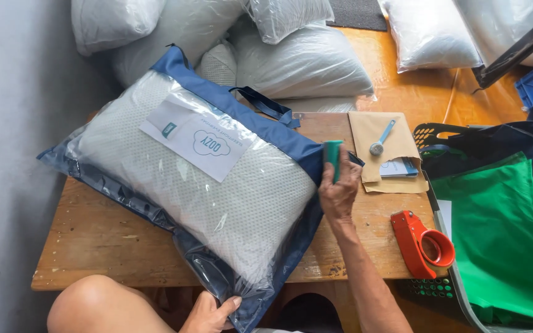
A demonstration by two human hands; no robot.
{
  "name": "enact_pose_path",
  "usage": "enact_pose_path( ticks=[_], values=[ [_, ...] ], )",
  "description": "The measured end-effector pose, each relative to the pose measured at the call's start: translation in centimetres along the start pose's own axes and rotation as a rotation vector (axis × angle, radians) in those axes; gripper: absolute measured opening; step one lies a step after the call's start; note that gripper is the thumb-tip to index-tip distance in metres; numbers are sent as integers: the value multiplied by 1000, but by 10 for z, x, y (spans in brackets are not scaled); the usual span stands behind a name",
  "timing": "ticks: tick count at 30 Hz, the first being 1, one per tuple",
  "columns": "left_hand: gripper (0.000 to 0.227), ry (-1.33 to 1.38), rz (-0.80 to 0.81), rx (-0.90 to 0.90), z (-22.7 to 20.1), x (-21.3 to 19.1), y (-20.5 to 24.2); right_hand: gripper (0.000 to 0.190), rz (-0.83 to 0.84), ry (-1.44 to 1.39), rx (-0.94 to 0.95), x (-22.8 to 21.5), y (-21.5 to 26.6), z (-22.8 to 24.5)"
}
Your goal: The person uses a small green brush to wipe the surface of a packaged pillow on a wooden table. They scrub the clear plastic front and the blue fabric back, then flip the pillow over to continue cleaning the other side.
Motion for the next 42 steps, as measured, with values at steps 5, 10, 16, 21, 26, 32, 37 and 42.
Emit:
enact_pose_path(
  ticks=[5,10,16,21,26,32,37,42],
  values=[
    [39,203,-136,-128,-5,-10,3,22,-105,-408,892,-16,12,-31],
    [132,477,-562,68,-57,-76,37,35,-359,-1078,1366,8,58,-40],
    [114,283,-620,455,-142,-106,34,30,-241,-1549,1389,23,45,6],
    [117,454,-504,619,-170,-99,24,41,-210,-1527,1230,-6,21,51],
    [108,996,-109,557,-156,-85,-39,54,-22,-1634,475,-56,14,100],
    [61,1250,439,667,-139,-46,-102,35,227,-710,-252,-99,-56,259],
    [54,1202,396,553,-126,-26,-114,40,522,-673,-407,-78,-42,264],
    [47,1151,320,455,-109,-22,-118,46,856,-671,-624,-31,12,265]
  ],
)
Point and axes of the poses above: each hand's wrist, its own y-axis away from the middle knuckle, its own x-axis out of the palm, z = x × y, the point moved 4 cm from there along -y, towards the middle knuckle, and after that the axes turned 4 degrees about -x, right-handed, at the moved point
